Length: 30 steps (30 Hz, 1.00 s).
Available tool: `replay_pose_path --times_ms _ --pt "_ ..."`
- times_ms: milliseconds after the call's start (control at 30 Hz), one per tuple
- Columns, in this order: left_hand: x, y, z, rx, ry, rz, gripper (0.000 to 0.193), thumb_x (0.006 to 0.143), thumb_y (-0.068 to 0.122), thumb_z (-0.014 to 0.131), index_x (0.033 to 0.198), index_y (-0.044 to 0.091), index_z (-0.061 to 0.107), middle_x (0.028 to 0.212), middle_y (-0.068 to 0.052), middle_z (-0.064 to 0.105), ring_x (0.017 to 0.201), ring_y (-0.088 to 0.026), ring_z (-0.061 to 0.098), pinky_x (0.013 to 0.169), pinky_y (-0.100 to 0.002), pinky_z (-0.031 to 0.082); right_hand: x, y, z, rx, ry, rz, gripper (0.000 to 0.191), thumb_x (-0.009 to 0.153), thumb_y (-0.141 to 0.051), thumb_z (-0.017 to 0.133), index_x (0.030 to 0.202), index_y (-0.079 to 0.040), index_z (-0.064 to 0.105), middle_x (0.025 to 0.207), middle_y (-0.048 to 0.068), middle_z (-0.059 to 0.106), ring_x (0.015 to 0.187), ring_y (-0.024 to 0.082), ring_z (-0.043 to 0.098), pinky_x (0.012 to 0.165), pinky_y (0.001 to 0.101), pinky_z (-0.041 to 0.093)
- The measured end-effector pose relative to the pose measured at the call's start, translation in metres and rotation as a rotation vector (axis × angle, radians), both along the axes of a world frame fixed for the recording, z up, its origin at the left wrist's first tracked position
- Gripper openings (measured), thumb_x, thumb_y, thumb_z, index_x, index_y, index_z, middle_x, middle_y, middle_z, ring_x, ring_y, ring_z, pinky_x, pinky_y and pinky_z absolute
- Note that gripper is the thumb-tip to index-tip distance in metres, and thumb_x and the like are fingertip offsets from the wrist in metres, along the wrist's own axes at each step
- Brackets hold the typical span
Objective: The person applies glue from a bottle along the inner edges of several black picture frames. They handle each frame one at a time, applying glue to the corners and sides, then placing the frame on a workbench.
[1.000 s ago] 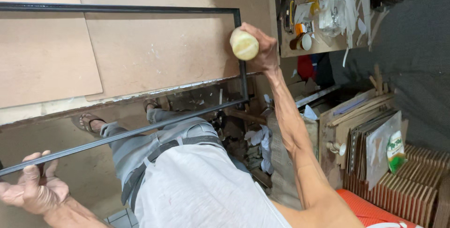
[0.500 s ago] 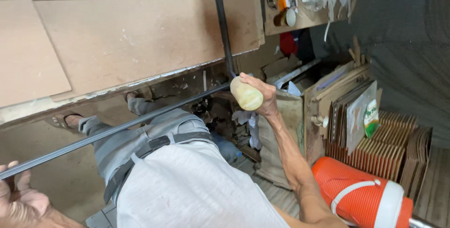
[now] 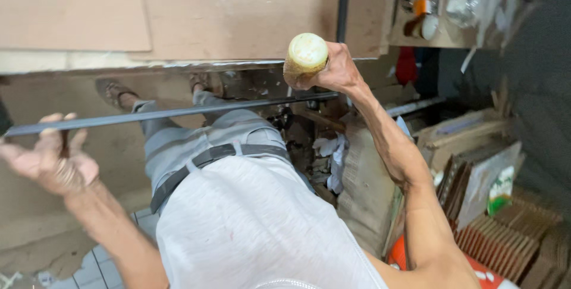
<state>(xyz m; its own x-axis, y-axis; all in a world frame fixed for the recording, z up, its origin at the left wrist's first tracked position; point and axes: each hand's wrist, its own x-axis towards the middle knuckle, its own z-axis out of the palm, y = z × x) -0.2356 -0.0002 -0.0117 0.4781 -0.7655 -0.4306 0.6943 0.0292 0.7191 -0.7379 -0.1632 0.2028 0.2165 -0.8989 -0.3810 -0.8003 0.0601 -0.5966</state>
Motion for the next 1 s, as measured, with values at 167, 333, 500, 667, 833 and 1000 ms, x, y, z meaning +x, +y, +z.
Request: replay_pose_path --times_ms 167,333,500,667,833,1000 --pt "-0.012 -0.018 0.021 -0.065 0.066 -0.009 0.080 0.107 -0.010 0.078 0.163 0.019 0.028 0.108 -0.023 0.069 0.094 -0.035 0.075 0.073 -0.043 0.067 0.110 -0.041 -0.039 0.131 -0.232 0.195 0.058 0.059 -0.016 0.092 0.114 -0.008 0.075 0.106 0.006 0.079 0.099 0.018 0.075 0.098 0.0390 0.062" --pt "-0.018 -0.028 0.026 -0.110 0.074 -0.044 0.082 0.105 0.005 0.080 0.166 0.022 0.028 0.113 -0.021 0.072 0.100 -0.032 0.075 0.077 -0.042 0.068 0.256 -0.064 -0.080 -0.129 -0.380 0.456 0.059 0.079 -0.018 0.084 0.132 0.000 0.066 0.116 0.018 0.077 0.107 0.026 0.077 0.100 0.0420 0.064" --pt "-0.013 -0.031 0.040 -0.250 0.285 -0.080 0.089 0.102 0.024 0.076 0.169 0.022 0.017 0.127 -0.026 0.069 0.110 -0.034 0.073 0.093 -0.047 0.067 0.383 -0.058 -0.097 -0.010 -0.588 0.160 0.058 0.067 -0.010 0.084 0.120 0.005 0.063 0.102 0.017 0.080 0.087 0.026 0.083 0.075 0.0332 0.074" --pt "-0.011 -0.030 0.053 -0.311 0.351 -0.093 0.095 0.097 0.016 0.074 0.168 0.020 0.011 0.130 -0.028 0.067 0.120 -0.036 0.072 0.099 -0.050 0.067 0.374 -0.047 -0.110 0.029 -0.698 0.132 0.054 0.071 0.002 0.084 0.121 0.006 0.064 0.108 0.018 0.079 0.096 0.025 0.081 0.079 0.0353 0.075" --pt "-0.015 -0.027 0.052 -0.256 0.148 -0.078 0.104 0.094 -0.014 0.076 0.171 0.019 0.015 0.129 -0.023 0.066 0.117 -0.029 0.070 0.097 -0.042 0.066 0.273 -0.025 -0.114 0.285 -1.012 -0.155 0.050 0.086 0.005 0.082 0.132 0.004 0.060 0.123 0.019 0.073 0.111 0.027 0.076 0.093 0.0390 0.068" --pt "-0.019 -0.027 0.049 -0.142 0.084 0.009 0.099 0.094 -0.020 0.074 0.169 0.018 0.022 0.116 -0.022 0.069 0.103 -0.031 0.075 0.074 -0.036 0.066 0.155 0.011 -0.092 0.348 -1.098 -0.328 0.057 0.076 0.013 0.083 0.128 0.002 0.061 0.121 0.020 0.072 0.098 0.025 0.076 0.069 0.0305 0.069"
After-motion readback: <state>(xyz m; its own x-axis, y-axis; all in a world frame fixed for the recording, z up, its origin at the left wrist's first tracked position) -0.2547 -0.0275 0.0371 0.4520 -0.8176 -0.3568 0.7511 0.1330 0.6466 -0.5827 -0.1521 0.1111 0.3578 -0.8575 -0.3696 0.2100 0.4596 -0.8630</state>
